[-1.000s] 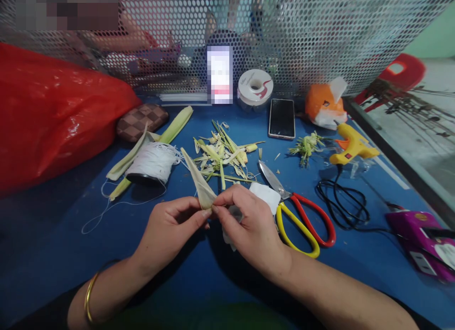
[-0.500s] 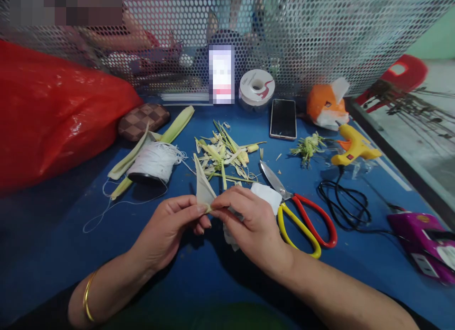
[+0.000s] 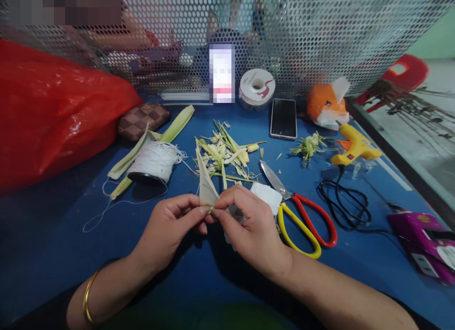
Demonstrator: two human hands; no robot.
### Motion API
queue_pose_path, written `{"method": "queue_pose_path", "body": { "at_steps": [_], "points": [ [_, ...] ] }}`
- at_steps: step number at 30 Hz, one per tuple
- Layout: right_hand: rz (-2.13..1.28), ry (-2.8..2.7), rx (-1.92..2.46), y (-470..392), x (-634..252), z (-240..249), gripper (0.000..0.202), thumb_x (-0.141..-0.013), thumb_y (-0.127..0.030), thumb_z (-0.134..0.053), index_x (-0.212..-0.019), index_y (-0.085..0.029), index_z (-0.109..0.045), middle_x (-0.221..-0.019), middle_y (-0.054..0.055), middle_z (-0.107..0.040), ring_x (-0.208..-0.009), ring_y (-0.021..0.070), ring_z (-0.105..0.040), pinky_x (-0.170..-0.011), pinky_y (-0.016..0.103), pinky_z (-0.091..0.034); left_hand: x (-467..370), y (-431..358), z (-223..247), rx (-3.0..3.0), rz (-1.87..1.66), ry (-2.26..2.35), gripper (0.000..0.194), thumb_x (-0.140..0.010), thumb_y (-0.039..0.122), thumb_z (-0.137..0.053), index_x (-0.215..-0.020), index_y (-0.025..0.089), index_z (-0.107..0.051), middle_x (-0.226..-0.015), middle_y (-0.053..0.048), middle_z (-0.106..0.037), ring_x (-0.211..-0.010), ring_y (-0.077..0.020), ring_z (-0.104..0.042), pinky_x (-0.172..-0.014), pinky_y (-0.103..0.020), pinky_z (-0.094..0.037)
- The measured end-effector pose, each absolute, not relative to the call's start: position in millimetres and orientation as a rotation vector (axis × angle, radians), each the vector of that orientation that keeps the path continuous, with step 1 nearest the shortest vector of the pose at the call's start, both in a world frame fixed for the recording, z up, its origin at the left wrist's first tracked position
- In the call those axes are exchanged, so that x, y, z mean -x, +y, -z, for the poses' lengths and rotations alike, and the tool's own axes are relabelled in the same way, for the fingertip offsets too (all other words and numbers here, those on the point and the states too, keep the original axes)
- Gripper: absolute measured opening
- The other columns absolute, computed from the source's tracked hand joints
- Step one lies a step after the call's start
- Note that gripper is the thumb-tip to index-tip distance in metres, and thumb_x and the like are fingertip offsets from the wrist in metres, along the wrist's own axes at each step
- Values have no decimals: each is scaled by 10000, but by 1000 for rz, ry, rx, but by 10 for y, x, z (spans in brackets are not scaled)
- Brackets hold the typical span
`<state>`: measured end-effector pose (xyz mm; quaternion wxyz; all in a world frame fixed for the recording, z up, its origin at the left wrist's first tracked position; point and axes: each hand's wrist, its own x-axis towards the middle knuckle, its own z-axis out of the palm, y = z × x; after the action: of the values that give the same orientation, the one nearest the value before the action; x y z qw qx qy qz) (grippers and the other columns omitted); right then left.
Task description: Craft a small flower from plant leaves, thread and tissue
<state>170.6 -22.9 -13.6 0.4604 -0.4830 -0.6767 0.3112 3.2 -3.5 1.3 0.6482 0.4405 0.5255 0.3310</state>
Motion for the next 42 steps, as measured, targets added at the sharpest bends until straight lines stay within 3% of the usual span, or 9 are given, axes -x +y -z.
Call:
{"method": "queue_pose_path", "body": {
  "at_steps": [9, 13, 18, 27, 35, 42],
  "points": [
    [-783, -1596, 1276, -252, -1720, 141, 86, -845, -137, -644, -810, -213, -624, -782, -3, -657, -734, 142, -625, -679, 256, -493, -13, -77, -7, -1342, -750, 1236, 141, -749, 286, -701, -772, 148, -710, -658, -17, -679, -593, -133, -582, -574, -221, -454],
    [-770, -1622, 1249, -241, -1714, 137, 89, -856, -130, -637, -820, -212, -637, -765, -11, -647, -715, 131, -616, -665, 245, -482, -6, -87, 6, -1478, -753, 1286, 142, -783, 275, -666, -709, 155, -689, -622, -6, -658, -573, -124, -560, -563, -212, -435],
    [-748, -1668, 1213, -239, -1715, 136, 80, -890, -170, -617, -838, -217, -654, -776, 6, -675, -718, 151, -630, -683, 279, -501, -14, -73, -23, -1381, -748, 1273, 194, -807, 271, -622, -651, 172, -682, -614, -15, -689, -577, -136, -615, -575, -213, -457],
    [-720, -1800, 1123, -213, -1738, 141, 106, -895, -135, -608, -899, -226, -661, -813, 21, -692, -779, 169, -641, -717, 306, -499, -12, -48, 5, -1023, -737, 1200, 234, -758, 260, -651, -542, 171, -652, -548, -4, -665, -528, -107, -566, -574, -211, -453],
    [-680, -1750, 1114, -209, -1740, 155, 115, -876, -115, -631, -874, -221, -676, -858, 25, -677, -832, 160, -642, -758, 295, -508, -16, -60, 69, -875, -753, 1133, 148, -753, 286, -723, -697, 154, -759, -614, -13, -676, -608, -111, -583, -608, -208, -447],
    [-730, -1651, 1162, -238, -1710, 147, 108, -849, -115, -653, -828, -221, -664, -833, 14, -673, -809, 158, -649, -738, 283, -511, -19, -63, 53, -970, -802, 1187, 119, -741, 254, -721, -698, 153, -769, -615, -18, -692, -607, -119, -588, -622, -211, -456]
  ]
}}
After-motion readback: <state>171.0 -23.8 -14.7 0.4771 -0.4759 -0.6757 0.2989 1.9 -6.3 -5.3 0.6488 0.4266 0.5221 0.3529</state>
